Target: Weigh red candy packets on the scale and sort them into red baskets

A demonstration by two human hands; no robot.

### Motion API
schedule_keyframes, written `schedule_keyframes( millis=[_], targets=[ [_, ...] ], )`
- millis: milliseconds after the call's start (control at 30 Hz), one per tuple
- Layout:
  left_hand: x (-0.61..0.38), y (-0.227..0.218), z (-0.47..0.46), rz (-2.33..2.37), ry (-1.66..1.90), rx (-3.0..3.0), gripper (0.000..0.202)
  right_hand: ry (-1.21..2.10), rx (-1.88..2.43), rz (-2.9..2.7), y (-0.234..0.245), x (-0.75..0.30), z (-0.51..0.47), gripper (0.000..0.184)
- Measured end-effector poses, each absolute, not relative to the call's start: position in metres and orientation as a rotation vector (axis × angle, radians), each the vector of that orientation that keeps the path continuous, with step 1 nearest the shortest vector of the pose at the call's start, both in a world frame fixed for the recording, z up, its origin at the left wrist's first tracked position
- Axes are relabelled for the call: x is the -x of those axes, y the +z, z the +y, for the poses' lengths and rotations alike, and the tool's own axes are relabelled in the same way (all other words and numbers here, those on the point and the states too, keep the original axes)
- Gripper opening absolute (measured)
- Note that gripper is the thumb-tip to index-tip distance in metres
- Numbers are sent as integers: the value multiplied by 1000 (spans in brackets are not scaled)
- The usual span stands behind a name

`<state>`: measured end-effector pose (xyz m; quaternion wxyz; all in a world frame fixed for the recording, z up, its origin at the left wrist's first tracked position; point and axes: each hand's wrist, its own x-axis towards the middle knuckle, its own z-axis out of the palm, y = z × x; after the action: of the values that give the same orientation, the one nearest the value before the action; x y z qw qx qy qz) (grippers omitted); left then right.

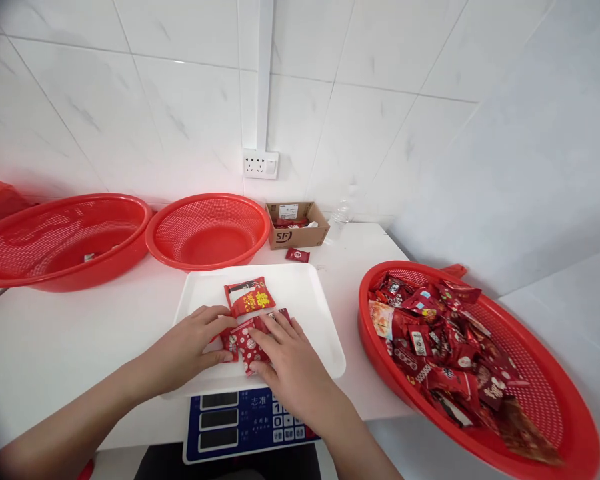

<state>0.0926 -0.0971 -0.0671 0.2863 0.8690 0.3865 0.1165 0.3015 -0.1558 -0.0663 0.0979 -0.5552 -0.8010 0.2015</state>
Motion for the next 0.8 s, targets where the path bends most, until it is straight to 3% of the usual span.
schedule_keyframes(
  millis=[400, 533, 700, 800],
  targets=[
    [-99, -63, -105, 1105, 371, -2131, 27, 445, 1767, -2285, -81, -318, -160, 43],
    [-92, -45, -80, 1206, 626, -2084, 27, 436, 1746, -2254, -82, -320, -160, 42],
    [-92, -21, -36, 1319, 960, -2139, 50, 442, 1747, -2240, -83, -320, -159, 41],
    [-104, -26, -38, 1103, 831, -2198, 62, 441, 1740, -2242, -84, -320, -160, 41]
  ],
)
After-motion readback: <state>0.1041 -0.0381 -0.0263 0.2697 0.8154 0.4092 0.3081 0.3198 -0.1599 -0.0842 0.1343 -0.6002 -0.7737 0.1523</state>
